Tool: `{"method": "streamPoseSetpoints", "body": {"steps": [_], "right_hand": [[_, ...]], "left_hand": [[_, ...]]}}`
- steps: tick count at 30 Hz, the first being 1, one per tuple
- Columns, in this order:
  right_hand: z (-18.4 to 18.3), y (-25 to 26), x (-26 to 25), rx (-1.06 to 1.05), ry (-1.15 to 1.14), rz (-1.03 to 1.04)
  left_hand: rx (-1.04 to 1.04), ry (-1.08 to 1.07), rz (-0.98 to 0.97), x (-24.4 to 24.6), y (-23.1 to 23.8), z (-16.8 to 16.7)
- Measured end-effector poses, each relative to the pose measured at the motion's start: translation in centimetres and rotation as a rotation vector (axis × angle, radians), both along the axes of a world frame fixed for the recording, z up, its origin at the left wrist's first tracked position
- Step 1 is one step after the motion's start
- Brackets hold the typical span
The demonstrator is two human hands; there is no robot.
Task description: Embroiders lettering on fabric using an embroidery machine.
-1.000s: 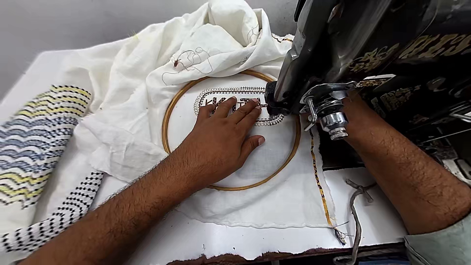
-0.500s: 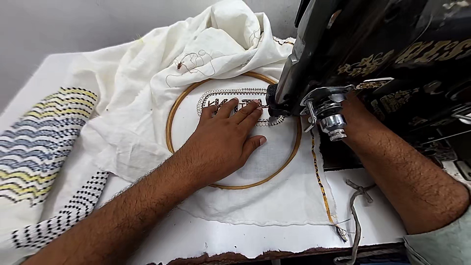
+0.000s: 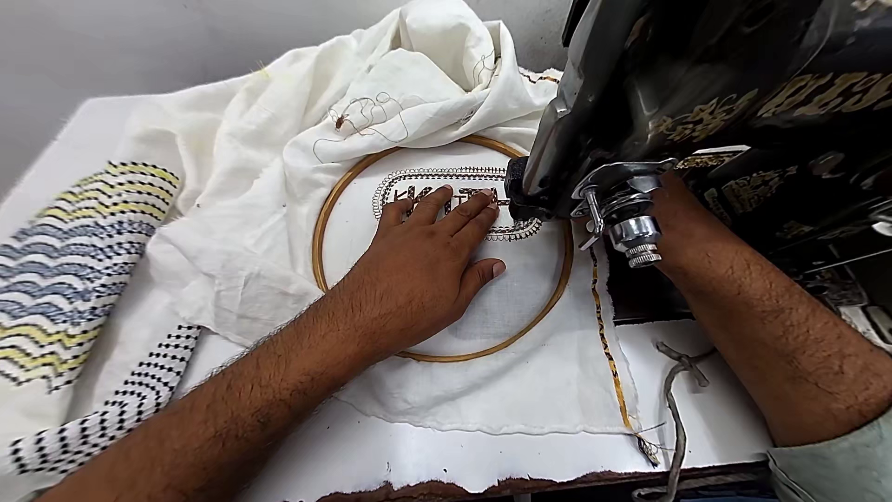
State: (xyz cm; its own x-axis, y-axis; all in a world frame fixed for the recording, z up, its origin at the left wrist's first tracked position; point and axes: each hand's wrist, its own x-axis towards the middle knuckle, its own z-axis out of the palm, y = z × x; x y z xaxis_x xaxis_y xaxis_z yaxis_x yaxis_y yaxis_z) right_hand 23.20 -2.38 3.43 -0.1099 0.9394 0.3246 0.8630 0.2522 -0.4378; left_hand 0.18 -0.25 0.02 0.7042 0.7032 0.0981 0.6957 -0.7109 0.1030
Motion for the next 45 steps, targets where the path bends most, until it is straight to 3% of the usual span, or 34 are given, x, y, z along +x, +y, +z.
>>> {"method": "streamPoseSetpoints", "body": {"steps": [12, 24, 35, 45], "right_hand": [[-0.2, -0.1, 0.3, -0.014, -0.049, -0.001], [0.8, -0.2, 0.3, -0.170, -0.094, -0.050], [0.5, -0.4, -0.1, -0.123, 0.034, -0.081], [0.2, -0.4, 0.4, -0.080, -0.043, -0.027]], "left_hand": [[0.012, -0.016, -0.001, 0.1, 0.4, -0.4], [0.009, -0.038, -0.021, 0.3, -0.2, -0.3], [0.025, -0.049, -0.015, 0.2, 0.5, -0.7], [0.029, -0.057, -0.017, 0.2, 0.4, -0.8]]}}
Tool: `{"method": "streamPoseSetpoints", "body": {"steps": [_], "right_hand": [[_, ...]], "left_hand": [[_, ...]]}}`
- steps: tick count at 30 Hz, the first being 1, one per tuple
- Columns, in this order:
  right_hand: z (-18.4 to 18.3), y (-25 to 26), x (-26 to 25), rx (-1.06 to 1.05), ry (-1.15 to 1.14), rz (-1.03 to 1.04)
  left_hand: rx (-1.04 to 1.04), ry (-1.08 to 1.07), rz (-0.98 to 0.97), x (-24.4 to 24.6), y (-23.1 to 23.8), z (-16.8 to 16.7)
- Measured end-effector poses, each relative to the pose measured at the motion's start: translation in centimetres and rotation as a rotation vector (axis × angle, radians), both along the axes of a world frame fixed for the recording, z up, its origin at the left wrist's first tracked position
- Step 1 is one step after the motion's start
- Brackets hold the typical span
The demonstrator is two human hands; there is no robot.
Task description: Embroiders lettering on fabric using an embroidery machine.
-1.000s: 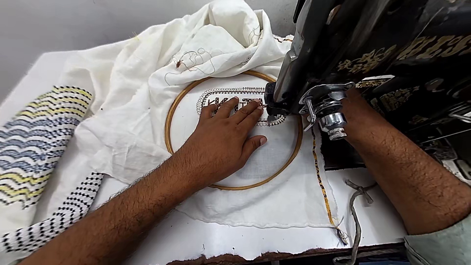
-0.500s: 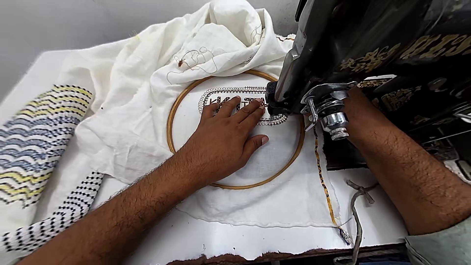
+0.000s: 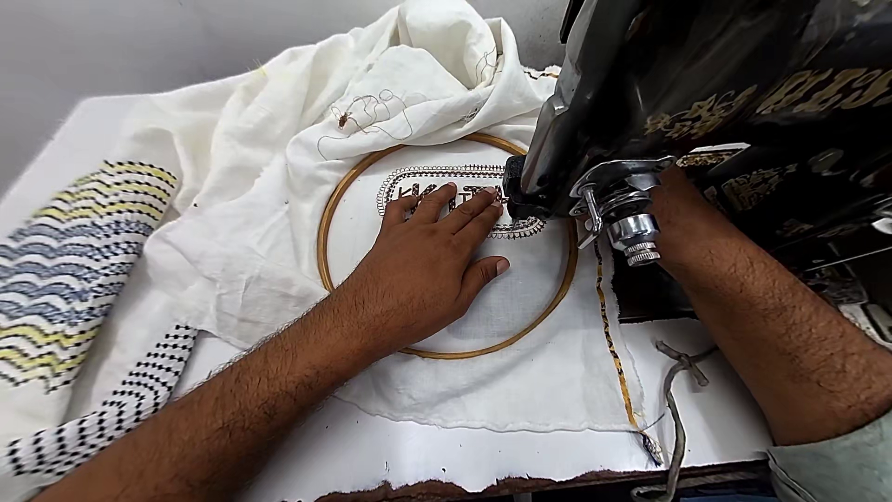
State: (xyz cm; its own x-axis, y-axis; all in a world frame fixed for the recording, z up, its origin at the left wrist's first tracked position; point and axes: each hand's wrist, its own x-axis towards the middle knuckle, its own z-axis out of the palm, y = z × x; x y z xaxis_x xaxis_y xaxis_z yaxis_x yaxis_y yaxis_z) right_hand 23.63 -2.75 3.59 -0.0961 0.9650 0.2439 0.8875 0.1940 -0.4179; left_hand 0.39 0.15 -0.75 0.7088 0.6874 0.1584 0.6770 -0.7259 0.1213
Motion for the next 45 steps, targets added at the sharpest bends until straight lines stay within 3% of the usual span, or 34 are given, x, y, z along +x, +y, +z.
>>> {"method": "streamPoseSetpoints", "body": {"steps": [15, 21, 30, 45], "right_hand": [[-0.2, 0.4, 0.1, 0.048, -0.040, 0.012], [0.7, 0.1, -0.4, -0.044, -0.074, -0.033], [0.5, 0.3, 0.0, -0.040, -0.168, 0.010], [0.2, 0.3, 0.1, -0.021, -0.098, -0.012]], "left_hand": [[0.005, -0.006, -0.001, 0.2, -0.1, -0.1], [0.022, -0.019, -0.005, 0.4, -0.1, -0.4], [-0.079, 0.083, 0.077, -0.9, -0.7, 1.5], [-0.071, 0.096, 0.075, -0.8, -0.7, 1.3]]}}
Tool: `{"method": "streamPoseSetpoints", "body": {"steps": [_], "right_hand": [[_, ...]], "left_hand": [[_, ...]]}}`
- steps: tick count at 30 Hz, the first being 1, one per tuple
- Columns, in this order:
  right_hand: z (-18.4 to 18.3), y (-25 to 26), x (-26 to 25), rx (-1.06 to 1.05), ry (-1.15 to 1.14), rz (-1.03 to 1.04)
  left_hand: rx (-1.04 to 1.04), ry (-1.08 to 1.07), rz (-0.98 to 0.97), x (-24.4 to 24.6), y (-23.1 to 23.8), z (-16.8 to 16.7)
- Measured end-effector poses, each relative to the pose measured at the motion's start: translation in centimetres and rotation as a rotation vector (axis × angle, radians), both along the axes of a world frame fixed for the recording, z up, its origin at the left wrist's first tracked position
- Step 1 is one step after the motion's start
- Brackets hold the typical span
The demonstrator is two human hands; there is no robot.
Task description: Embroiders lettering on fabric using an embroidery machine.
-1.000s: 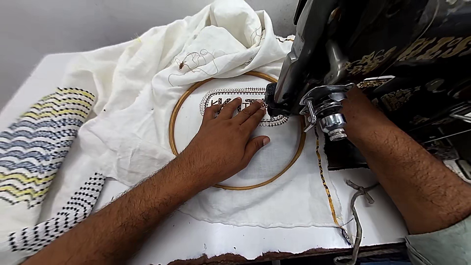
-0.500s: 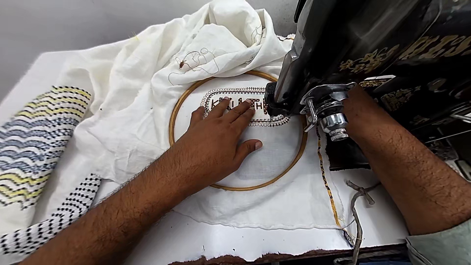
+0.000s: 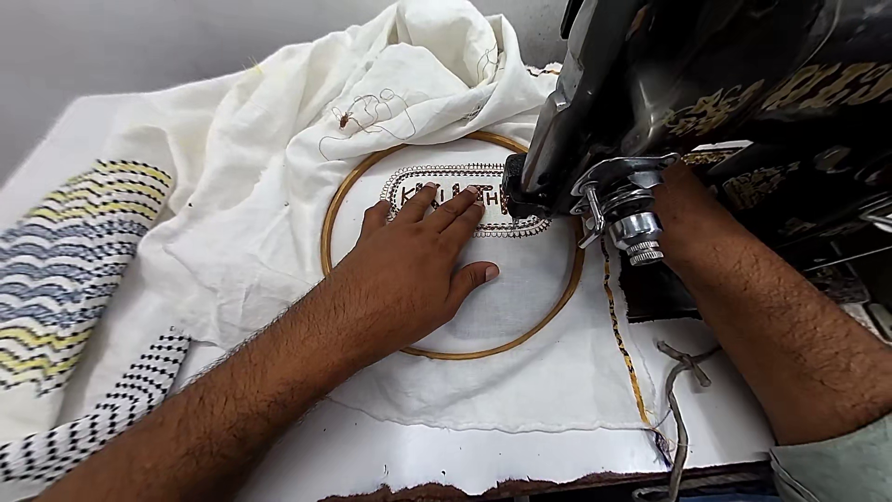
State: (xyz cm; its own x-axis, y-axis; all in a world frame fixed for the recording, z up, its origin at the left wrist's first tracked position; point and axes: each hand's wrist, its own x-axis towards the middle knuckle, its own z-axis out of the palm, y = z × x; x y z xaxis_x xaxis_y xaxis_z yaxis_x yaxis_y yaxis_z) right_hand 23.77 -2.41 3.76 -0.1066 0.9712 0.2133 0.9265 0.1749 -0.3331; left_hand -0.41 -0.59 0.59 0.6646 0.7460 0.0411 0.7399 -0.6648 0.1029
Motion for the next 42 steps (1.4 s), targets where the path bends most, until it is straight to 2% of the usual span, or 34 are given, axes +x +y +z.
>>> {"method": "streamPoseSetpoints", "body": {"steps": [12, 22, 33, 36, 42], "right_hand": [[0.2, 0.0, 0.0, -0.056, 0.050, -0.038], [0.4, -0.3, 0.1, -0.060, -0.070, 0.004], [0.4, 0.0, -0.2, -0.011, -0.098, -0.020], [1.1, -0.2, -0.8, -0.087, -0.038, -0.101], [1.1, -0.2, -0.6, -0.096, -0.090, -0.079]], "left_hand": [[-0.012, 0.010, 0.001, 0.1, -0.1, 0.1], [-0.013, 0.007, -0.003, 0.0, -0.1, 0.0], [0.002, -0.017, -0.009, 0.4, -0.1, -0.1], [0.002, -0.010, -0.014, 0.4, -0.2, -0.1], [0.007, -0.017, -0.017, 0.4, -0.1, -0.2]]}}
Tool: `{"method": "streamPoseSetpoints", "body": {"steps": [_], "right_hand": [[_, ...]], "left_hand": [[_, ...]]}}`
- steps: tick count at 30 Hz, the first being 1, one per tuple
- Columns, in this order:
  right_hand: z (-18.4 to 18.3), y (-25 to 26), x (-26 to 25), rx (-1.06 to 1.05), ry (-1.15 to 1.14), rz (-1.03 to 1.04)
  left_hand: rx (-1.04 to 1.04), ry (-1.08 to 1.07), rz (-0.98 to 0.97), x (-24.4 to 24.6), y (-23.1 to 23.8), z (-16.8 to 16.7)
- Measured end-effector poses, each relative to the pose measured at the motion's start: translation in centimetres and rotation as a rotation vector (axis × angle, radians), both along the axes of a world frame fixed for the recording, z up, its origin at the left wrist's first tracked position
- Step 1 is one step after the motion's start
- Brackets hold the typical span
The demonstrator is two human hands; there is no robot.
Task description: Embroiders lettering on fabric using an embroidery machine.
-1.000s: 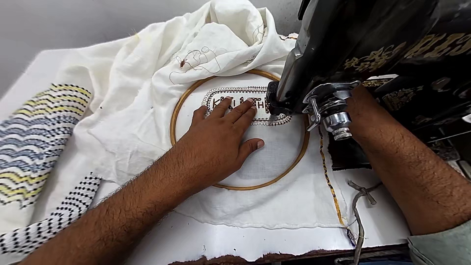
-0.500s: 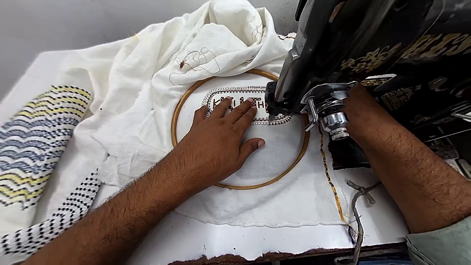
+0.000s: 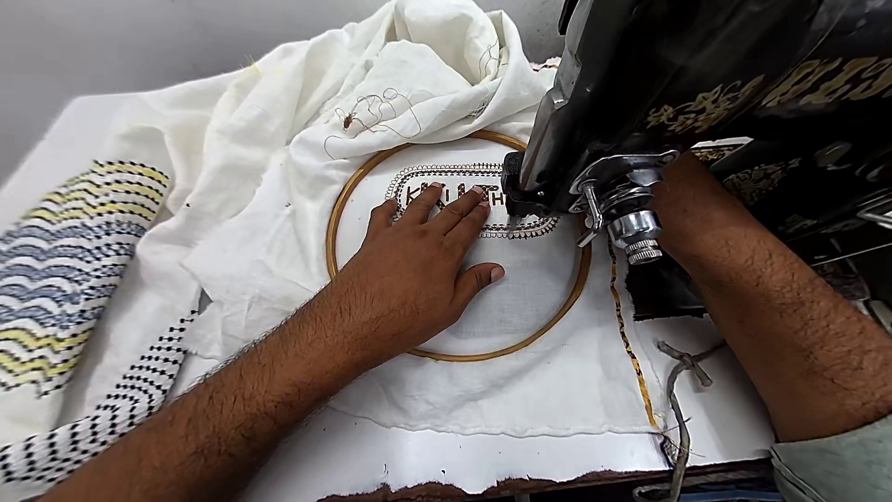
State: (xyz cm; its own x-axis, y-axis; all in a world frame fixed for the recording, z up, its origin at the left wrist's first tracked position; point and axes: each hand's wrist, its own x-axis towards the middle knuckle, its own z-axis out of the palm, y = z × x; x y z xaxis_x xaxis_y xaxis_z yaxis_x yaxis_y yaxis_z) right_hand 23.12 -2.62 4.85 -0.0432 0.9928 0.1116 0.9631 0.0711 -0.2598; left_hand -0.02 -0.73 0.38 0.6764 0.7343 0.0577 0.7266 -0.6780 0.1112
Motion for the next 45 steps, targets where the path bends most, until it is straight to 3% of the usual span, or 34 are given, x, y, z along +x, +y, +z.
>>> {"method": "streamPoseSetpoints", "body": {"steps": [7, 11, 18, 28, 32, 39, 45], "right_hand": [[0.2, 0.2, -0.1, -0.065, -0.057, -0.016], [-0.8, -0.1, 0.5, 0.123, 0.021, 0.078], [-0.5, -0.1, 0.1, 0.105, 0.093, 0.029], [0.1, -0.1, -0.1, -0.024, 0.006, -0.019], [-0.9, 0.0, 0.5, 0.121, 0.067, 0.063], [-1.3, 0.2, 0.8, 0.148, 0.114, 0.096], [0.2, -0.3, -0.3, 0.011, 0.057, -0.026]], "left_hand": [[-0.006, 0.000, 0.008, 0.0, 0.1, 0.0], [-0.009, -0.006, 0.013, 0.0, 0.1, 0.0], [-0.001, 0.003, 0.013, 0.1, 0.1, 0.0], [-0.001, 0.010, 0.002, 0.0, 0.0, 0.0], [-0.003, 0.009, 0.013, 0.0, 0.1, 0.0], [-0.004, 0.010, 0.017, -0.2, 0.1, 0.1], [-0.005, 0.012, 0.004, 0.0, -0.1, 0.1]]}}
